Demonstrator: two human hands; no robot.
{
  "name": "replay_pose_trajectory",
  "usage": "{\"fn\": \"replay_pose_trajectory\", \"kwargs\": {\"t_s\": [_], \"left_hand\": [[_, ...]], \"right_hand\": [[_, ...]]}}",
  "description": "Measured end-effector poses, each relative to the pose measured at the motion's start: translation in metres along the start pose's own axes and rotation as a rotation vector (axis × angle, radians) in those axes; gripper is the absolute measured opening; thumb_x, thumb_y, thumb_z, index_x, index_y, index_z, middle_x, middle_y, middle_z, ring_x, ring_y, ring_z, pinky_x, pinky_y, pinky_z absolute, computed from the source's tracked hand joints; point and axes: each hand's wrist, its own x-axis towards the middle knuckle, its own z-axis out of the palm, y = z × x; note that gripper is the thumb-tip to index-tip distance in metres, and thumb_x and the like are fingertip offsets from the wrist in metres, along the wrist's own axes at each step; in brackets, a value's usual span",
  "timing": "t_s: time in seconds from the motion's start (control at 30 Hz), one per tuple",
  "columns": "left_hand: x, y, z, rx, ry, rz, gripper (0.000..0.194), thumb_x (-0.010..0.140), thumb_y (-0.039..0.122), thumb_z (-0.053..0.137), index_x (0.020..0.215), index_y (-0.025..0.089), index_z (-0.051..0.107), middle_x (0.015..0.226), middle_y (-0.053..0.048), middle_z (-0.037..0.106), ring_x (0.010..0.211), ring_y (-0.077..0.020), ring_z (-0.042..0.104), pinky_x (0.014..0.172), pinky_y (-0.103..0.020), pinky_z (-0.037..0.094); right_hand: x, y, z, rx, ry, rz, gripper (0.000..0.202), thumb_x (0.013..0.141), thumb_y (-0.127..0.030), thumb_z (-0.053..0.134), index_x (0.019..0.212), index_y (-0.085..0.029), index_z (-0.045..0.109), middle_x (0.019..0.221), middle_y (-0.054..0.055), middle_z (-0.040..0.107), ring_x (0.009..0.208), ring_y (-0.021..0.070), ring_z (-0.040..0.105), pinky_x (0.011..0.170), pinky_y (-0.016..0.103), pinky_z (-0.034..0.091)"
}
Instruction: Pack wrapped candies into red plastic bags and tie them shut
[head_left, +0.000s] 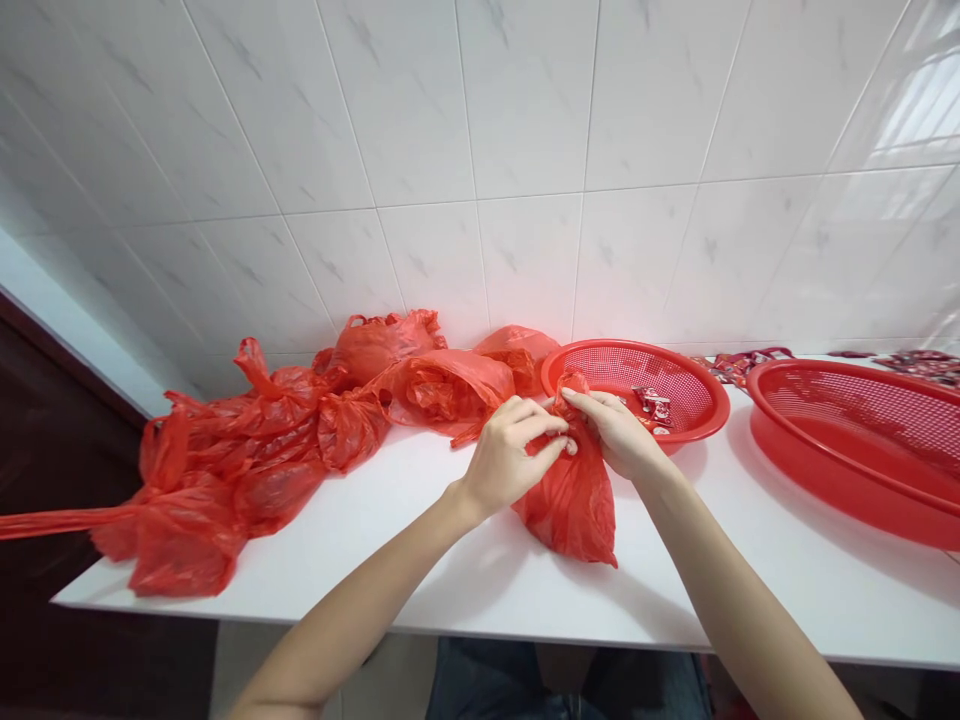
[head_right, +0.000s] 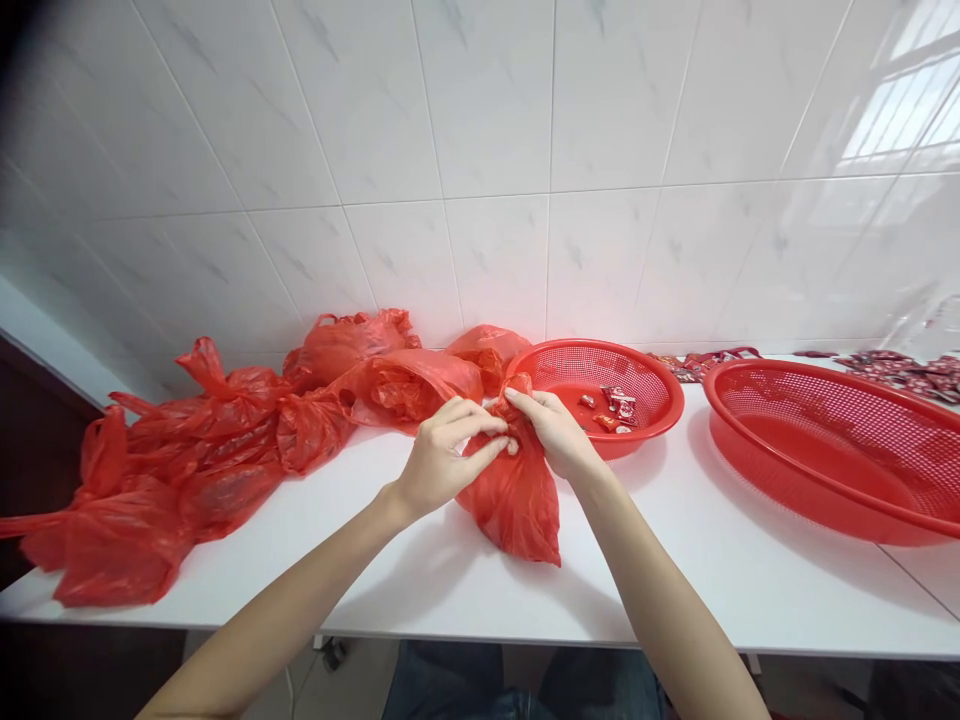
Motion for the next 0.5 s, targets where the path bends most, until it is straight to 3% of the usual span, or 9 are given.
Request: {"fn": "replay_pose_trajectory", "kwargs": {"t_s": [0.03, 0.1, 0.17, 0.23, 0.33, 0.43, 0.5], "left_hand": [[0.000, 0.000, 0.002, -0.013, 0.071, -0.034, 0.006, 0.083, 0.022, 0.074, 0.088, 0.024, 0.072, 0.087, -0.004, 0.071, 0.087, -0.0220, 0.064, 0.088, -0.038, 0.051], [0.000, -0.002, 0.004, -0.056, 0.159, -0.123, 0.029, 0.073, 0.021, 0.081, 0.098, 0.024, 0.067, 0.098, -0.005, 0.067, 0.094, -0.0224, 0.063, 0.089, -0.037, 0.052], [0.001, -0.005, 0.006, -0.172, 0.138, -0.236, 0.051, 0.067, 0.021, 0.085, 0.112, 0.024, 0.061, 0.113, -0.006, 0.065, 0.101, -0.0228, 0.064, 0.093, -0.037, 0.052], [0.003, -0.010, 0.007, -0.367, 0.026, -0.331, 0.061, 0.068, 0.020, 0.083, 0.123, 0.024, 0.057, 0.120, -0.007, 0.065, 0.107, -0.0229, 0.065, 0.095, -0.035, 0.052], [0.005, -0.018, 0.009, -0.579, -0.106, -0.391, 0.044, 0.073, 0.018, 0.077, 0.115, 0.021, 0.063, 0.104, -0.006, 0.071, 0.097, -0.0206, 0.068, 0.087, -0.030, 0.054], [0.007, -0.022, 0.012, -0.598, -0.107, -0.449, 0.020, 0.076, 0.020, 0.073, 0.094, 0.017, 0.068, 0.083, -0.002, 0.070, 0.071, -0.0150, 0.065, 0.063, -0.024, 0.051], [0.008, -0.022, 0.014, -0.609, -0.108, -0.486, 0.016, 0.078, 0.023, 0.072, 0.092, 0.017, 0.069, 0.073, 0.000, 0.067, 0.058, -0.0120, 0.059, 0.052, -0.022, 0.044]], "right_hand": [[-0.002, -0.001, 0.001, -0.011, 0.006, -0.017, 0.039, 0.076, -0.052, 0.078, 0.068, -0.016, 0.066, 0.053, -0.002, 0.059, 0.045, 0.0110, 0.050, 0.049, 0.026, 0.043], [-0.006, -0.003, 0.005, -0.060, 0.011, -0.053, 0.040, 0.078, -0.053, 0.076, 0.068, -0.016, 0.064, 0.054, -0.003, 0.056, 0.046, 0.0104, 0.049, 0.050, 0.026, 0.043], [-0.010, -0.005, 0.008, -0.155, 0.004, -0.096, 0.041, 0.082, -0.056, 0.071, 0.072, -0.017, 0.064, 0.055, -0.003, 0.054, 0.047, 0.0106, 0.048, 0.051, 0.027, 0.044], [-0.013, -0.006, 0.011, -0.298, -0.008, -0.154, 0.042, 0.088, -0.057, 0.064, 0.075, -0.017, 0.064, 0.057, -0.002, 0.055, 0.048, 0.0122, 0.050, 0.051, 0.028, 0.044], [-0.018, -0.004, 0.014, -0.572, 0.058, -0.283, 0.041, 0.094, -0.052, 0.057, 0.072, -0.019, 0.063, 0.061, 0.001, 0.059, 0.053, 0.0150, 0.054, 0.051, 0.028, 0.042], [-0.022, -0.002, 0.017, -0.754, 0.173, -0.442, 0.039, 0.097, -0.046, 0.055, 0.069, -0.020, 0.061, 0.067, 0.003, 0.059, 0.059, 0.0162, 0.054, 0.055, 0.029, 0.042], [-0.024, -0.001, 0.019, -0.769, 0.178, -0.508, 0.037, 0.098, -0.045, 0.054, 0.070, -0.021, 0.062, 0.073, 0.004, 0.059, 0.063, 0.0168, 0.055, 0.058, 0.030, 0.044]]}}
